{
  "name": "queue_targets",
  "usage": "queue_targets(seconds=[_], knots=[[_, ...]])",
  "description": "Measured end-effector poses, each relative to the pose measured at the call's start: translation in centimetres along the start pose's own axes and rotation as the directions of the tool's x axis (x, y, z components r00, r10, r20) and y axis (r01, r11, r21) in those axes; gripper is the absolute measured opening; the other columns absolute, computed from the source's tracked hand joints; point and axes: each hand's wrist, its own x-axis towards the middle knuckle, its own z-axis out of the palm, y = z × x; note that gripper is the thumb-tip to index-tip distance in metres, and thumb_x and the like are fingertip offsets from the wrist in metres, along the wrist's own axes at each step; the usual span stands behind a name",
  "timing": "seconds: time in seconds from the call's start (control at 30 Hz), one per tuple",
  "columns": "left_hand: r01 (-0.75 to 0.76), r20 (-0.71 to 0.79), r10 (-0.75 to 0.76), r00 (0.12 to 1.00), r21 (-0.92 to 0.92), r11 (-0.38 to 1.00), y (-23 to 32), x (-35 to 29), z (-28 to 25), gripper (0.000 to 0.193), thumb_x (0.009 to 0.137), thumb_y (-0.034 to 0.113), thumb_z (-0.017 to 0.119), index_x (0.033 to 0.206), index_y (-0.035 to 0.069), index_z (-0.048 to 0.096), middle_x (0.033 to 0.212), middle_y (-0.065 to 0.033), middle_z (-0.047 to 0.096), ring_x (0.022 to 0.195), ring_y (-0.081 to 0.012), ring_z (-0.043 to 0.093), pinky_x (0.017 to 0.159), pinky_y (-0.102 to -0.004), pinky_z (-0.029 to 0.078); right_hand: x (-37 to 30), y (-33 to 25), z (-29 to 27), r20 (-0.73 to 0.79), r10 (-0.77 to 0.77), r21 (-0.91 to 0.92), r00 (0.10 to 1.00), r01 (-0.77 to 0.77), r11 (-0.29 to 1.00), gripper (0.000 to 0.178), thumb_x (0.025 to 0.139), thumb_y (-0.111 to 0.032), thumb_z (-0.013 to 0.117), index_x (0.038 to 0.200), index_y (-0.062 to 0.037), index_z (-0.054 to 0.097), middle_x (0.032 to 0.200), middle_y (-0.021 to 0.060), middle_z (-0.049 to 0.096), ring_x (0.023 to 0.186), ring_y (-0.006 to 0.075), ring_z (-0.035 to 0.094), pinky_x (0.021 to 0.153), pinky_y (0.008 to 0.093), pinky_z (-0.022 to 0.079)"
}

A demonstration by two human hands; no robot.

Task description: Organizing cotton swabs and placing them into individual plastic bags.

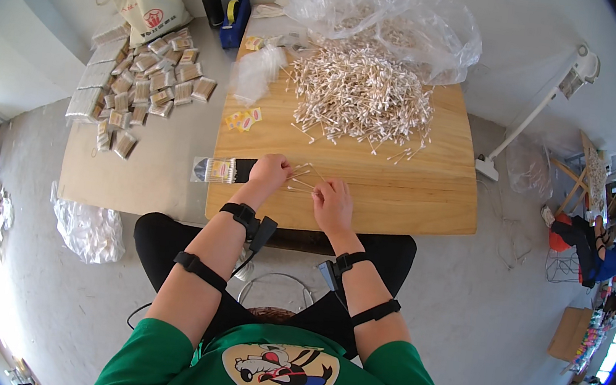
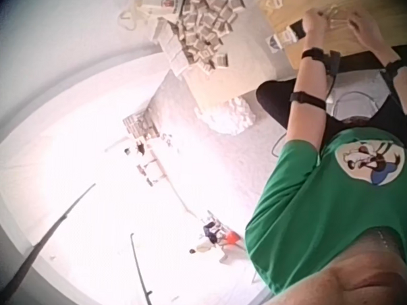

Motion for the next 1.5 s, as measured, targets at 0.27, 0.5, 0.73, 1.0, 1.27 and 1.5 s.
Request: queue_targets(seconds=[0.27, 0.5, 0.73, 1.0, 1.27, 1.5], knots=[[-0.124, -0.203, 0.136, 0.97, 0.071, 0.99, -1.1, 0.6, 1.4, 0.016, 0.08, 0.022, 0.071, 0.085, 0.007, 0.07, 0.087, -0.0127, 0.068, 0.083, -0.0308, 0.066, 0.072, -0.042, 0.052, 0.6, 0.8, 0.6, -0.022, 0.208, 0.033, 0.978, -0.208, 0.978, 0.013, 0.078, -0.004, 0.067, 0.089, -0.0043, 0.059, 0.092, 0.0157, 0.057, 0.087, 0.0375, 0.057, 0.075, 0.0473, 0.048], [-0.265, -0.145, 0.274, 0.951, 0.077, 0.961, -0.1, 0.2, 2.1, 0.009, 0.079, 0.018, 0.07, 0.082, 0.009, 0.07, 0.087, -0.0114, 0.064, 0.09, -0.0312, 0.063, 0.078, -0.0422, 0.051, 2.4, 2.9, 0.5, 0.003, 0.251, -0.18, 0.968, -0.246, 0.952, 0.006, 0.082, -0.008, 0.063, 0.086, -0.0046, 0.06, 0.09, 0.0148, 0.059, 0.086, 0.0367, 0.059, 0.073, 0.046, 0.049], [-0.525, -0.111, 0.531, 0.84, 0.084, 0.847, -0.6, -1.5, 1.4, 0.006, 0.08, 0.014, 0.068, 0.084, 0.011, 0.072, 0.09, -0.0093, 0.063, 0.095, -0.031, 0.06, 0.085, -0.0417, 0.049, 3.9, 2.9, 0.4, 0.076, 0.167, -0.212, 0.983, -0.148, 0.966, 0.006, 0.081, -0.007, 0.064, 0.085, -0.0055, 0.061, 0.089, 0.0131, 0.059, 0.088, 0.035, 0.06, 0.073, 0.045, 0.05], [-0.358, -0.448, 0.126, 0.885, -0.485, 0.798, -2.4, -3.3, 3.4, 0.025, 0.098, 0.02, 0.054, 0.11, 0.001, 0.065, 0.112, -0.0121, 0.065, 0.109, -0.0245, 0.06, 0.097, -0.0332, 0.044, 4.2, 1.5, 1.3, 0.29, 0.041, 0.044, 0.956, -0.056, 0.997, 0.004, 0.081, -0.008, 0.065, 0.083, -0.0043, 0.065, 0.088, 0.0115, 0.062, 0.09, 0.0336, 0.06, 0.074, 0.043, 0.05], [-0.33, -0.39, -0.04, 0.92, -0.824, 0.46, -1.6, -3.0, 5.7, 0.045, 0.106, 0.032, 0.038, 0.131, -0.002, 0.051, 0.132, -0.0103, 0.055, 0.127, -0.0212, 0.048, 0.111, -0.0342, 0.034, 2.2, 0.2, 1.7, -0.07, 0.335, 0.325, 0.939, -0.296, 0.898, 0.024, 0.1, -0.022, 0.05, 0.104, -0.0019, 0.063, 0.102, 0.0158, 0.064, 0.096, 0.0318, 0.061, 0.083, 0.0381, 0.048], [-0.292, -0.316, -0.057, 0.947, -0.92, 0.261, -0.9, -2.3, 6.5, 0.047, 0.107, 0.035, 0.036, 0.134, 0.0, 0.049, 0.134, -0.0098, 0.052, 0.129, -0.0208, 0.046, 0.112, -0.0342, 0.033, 1.8, -1.2, 5.0, -0.004, 0.369, 0.54, 0.93, -0.308, 0.783, 0.038, 0.106, -0.031, 0.039, 0.115, 0.0, 0.06, 0.112, 0.0106, 0.064, 0.105, 0.0199, 0.058, 0.095, 0.031, 0.044]])
